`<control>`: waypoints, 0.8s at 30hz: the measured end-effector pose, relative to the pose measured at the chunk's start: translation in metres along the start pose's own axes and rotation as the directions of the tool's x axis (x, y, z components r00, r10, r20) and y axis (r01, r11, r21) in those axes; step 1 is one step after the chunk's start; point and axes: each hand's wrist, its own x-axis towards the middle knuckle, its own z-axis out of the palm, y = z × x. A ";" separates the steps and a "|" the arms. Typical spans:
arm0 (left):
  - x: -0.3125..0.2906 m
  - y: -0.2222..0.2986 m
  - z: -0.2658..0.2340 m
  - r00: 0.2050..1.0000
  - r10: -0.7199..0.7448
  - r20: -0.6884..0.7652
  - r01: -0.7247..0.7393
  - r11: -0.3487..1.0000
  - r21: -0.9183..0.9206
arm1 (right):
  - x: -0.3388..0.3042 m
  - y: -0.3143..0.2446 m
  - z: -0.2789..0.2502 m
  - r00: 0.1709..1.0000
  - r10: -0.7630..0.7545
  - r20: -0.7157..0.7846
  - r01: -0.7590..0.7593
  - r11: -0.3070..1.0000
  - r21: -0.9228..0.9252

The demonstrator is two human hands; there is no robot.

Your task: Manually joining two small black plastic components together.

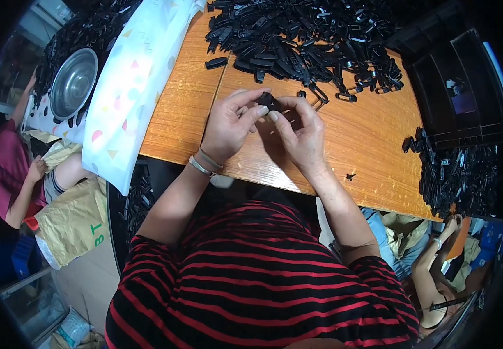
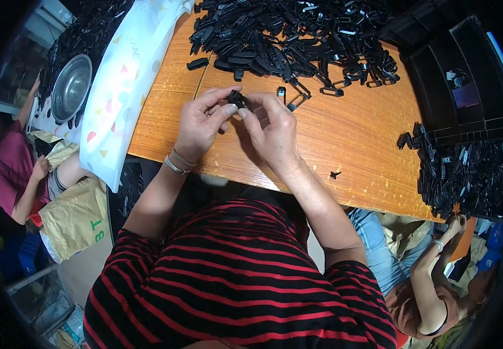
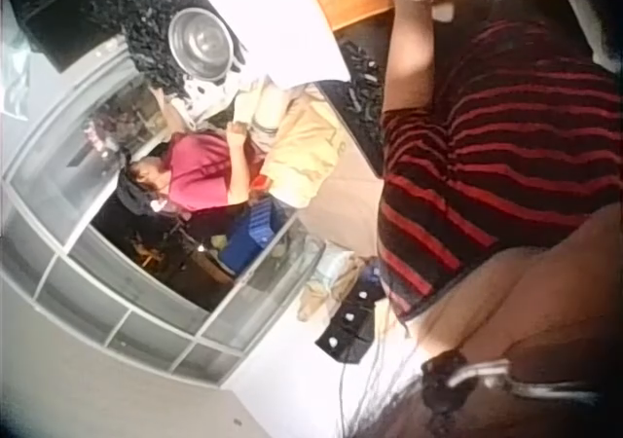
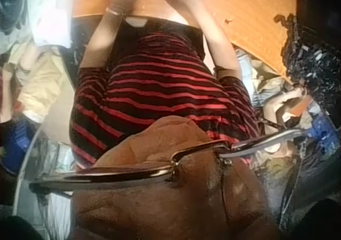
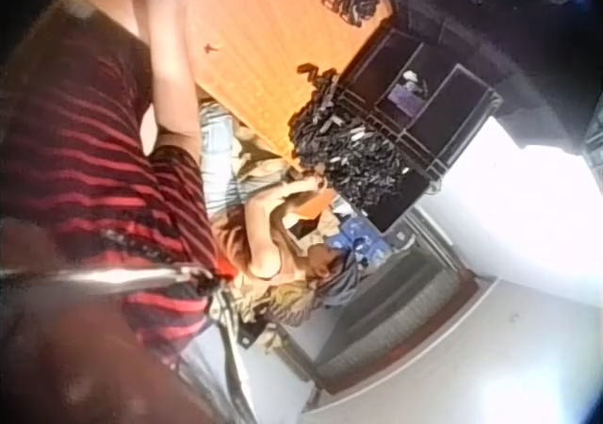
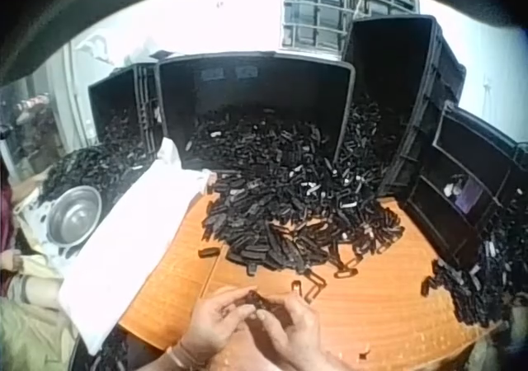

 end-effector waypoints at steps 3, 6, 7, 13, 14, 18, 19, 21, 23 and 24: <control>-0.004 -0.002 0.001 0.999 0.037 -0.021 -0.037 0.999 0.039 | 0.001 -0.006 0.000 0.996 -0.095 -0.003 0.094 0.990 -0.101; -0.008 -0.001 0.005 0.999 0.052 -0.004 -0.052 0.999 -0.007 | 0.000 -0.009 0.004 0.976 -0.212 -0.042 0.200 0.961 -0.192; -0.010 -0.002 0.007 0.999 0.052 0.000 -0.052 0.999 -0.008 | -0.003 -0.006 0.006 0.965 -0.256 -0.053 0.235 0.938 -0.254; -0.018 0.005 0.016 0.990 -0.111 -0.089 0.101 0.988 -0.113 | -0.015 -0.013 0.021 0.977 -0.174 -0.122 0.141 0.961 -0.237; -0.018 0.003 0.016 0.990 -0.113 -0.085 0.103 0.988 -0.115 | -0.016 -0.012 0.022 0.977 -0.169 -0.132 0.137 0.965 -0.222; -0.018 0.002 0.013 1.000 -0.010 0.014 0.011 0.999 -0.048 | -0.025 -0.020 0.025 0.997 0.004 0.074 0.003 0.996 -0.089; -0.019 -0.001 0.011 0.999 -0.035 0.012 0.036 0.997 -0.066 | -0.026 -0.020 0.028 0.997 0.040 0.070 -0.035 0.996 -0.076; -0.021 -0.005 0.010 0.998 -0.056 0.006 0.056 0.995 -0.079 | -0.027 -0.021 0.029 0.997 0.035 0.075 -0.031 0.999 -0.042; -0.025 -0.006 0.009 0.987 -0.164 0.001 0.162 0.978 -0.130 | -0.023 -0.017 0.024 0.975 0.138 0.177 -0.127 0.989 -0.070; -0.022 -0.004 0.002 0.987 -0.158 -0.015 0.155 0.980 -0.124 | -0.016 -0.017 0.013 0.949 0.159 0.274 -0.130 0.984 -0.123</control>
